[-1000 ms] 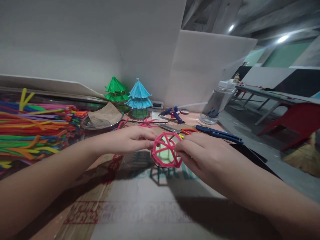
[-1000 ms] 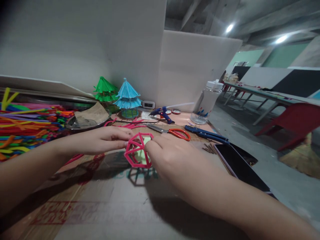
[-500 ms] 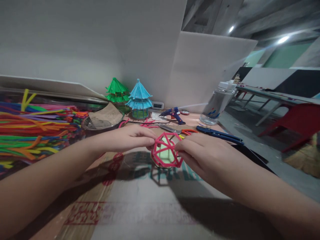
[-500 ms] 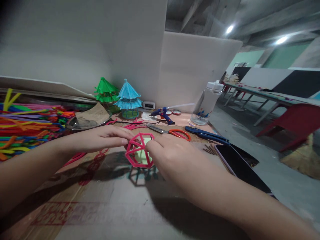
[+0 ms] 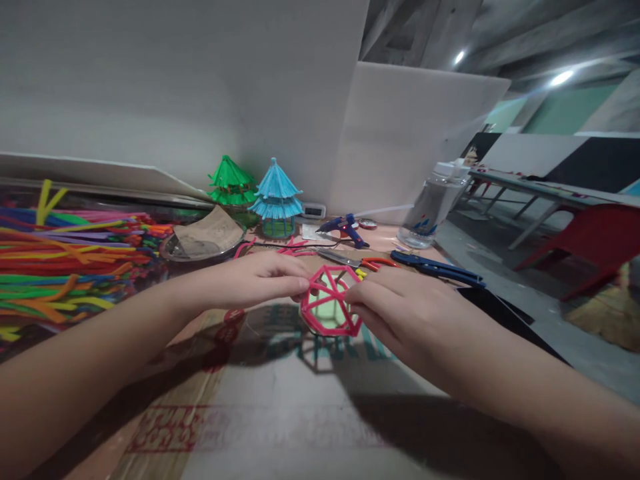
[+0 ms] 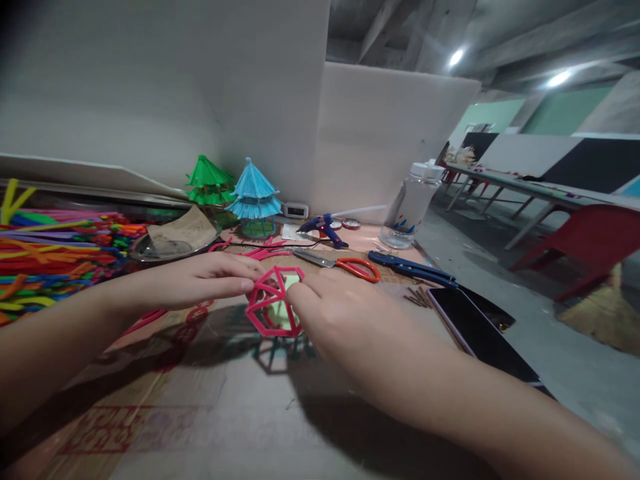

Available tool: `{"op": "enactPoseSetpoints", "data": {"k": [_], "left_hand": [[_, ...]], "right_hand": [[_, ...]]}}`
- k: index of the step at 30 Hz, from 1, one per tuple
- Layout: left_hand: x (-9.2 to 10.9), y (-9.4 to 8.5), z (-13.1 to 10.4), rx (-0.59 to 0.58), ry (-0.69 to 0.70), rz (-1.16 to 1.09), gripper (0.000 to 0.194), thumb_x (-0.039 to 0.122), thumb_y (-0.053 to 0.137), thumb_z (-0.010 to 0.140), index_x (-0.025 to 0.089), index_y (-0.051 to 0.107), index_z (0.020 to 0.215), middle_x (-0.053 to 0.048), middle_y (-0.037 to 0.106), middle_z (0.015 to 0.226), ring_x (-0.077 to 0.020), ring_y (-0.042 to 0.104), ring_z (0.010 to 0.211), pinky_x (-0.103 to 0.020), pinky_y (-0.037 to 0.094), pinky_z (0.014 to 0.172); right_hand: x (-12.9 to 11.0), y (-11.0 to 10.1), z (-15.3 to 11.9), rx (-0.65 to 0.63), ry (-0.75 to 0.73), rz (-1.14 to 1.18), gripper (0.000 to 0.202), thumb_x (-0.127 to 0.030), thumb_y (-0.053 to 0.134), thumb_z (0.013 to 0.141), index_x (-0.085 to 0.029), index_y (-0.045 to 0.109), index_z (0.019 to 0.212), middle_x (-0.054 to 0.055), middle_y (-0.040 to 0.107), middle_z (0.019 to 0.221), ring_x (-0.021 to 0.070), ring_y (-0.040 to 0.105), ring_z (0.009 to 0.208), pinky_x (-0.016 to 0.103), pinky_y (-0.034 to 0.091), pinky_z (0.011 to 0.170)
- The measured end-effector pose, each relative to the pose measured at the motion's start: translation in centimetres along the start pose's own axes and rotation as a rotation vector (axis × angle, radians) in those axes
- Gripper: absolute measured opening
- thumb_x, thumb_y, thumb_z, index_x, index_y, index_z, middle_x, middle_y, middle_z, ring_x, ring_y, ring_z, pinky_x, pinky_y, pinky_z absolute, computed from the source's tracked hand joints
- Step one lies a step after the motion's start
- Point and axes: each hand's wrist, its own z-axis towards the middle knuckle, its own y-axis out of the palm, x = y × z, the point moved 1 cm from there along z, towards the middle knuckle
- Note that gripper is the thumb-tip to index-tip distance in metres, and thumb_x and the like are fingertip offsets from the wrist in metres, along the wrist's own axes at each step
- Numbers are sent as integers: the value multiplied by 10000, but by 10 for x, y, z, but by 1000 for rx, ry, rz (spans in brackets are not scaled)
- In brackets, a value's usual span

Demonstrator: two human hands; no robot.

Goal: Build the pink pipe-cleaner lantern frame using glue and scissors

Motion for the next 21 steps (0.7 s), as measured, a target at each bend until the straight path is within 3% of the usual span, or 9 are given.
{"op": "enactPoseSetpoints", "data": {"k": [8,15,21], "left_hand": [[0,1,0,21,-41,-7,445,515,505,1013,172,750,870,-50,730,899,-223,653,910,-317,528,888],[-5,0,2,17,-52,27,460,473,463,1027,155,696,791,-51,712,886,-210,642,891,-305,511,847],[-11,1,3,64,-22,-15,433,511,517,1010,183,762,869,-53,728,874,-242,661,930,-366,548,897]], "right_hand": [[1,0,2,23,-11,31,200,-41,561,944,-199,609,1057,60,688,982,193,616,855,291,440,729],[5,-11,2,6,75,-67,155,-102,590,945,-209,613,1054,29,708,869,182,615,725,273,374,636],[11,-26,2,-56,85,-35,263,-113,554,974,-263,640,1172,31,768,1090,189,688,843,275,434,696]]}}
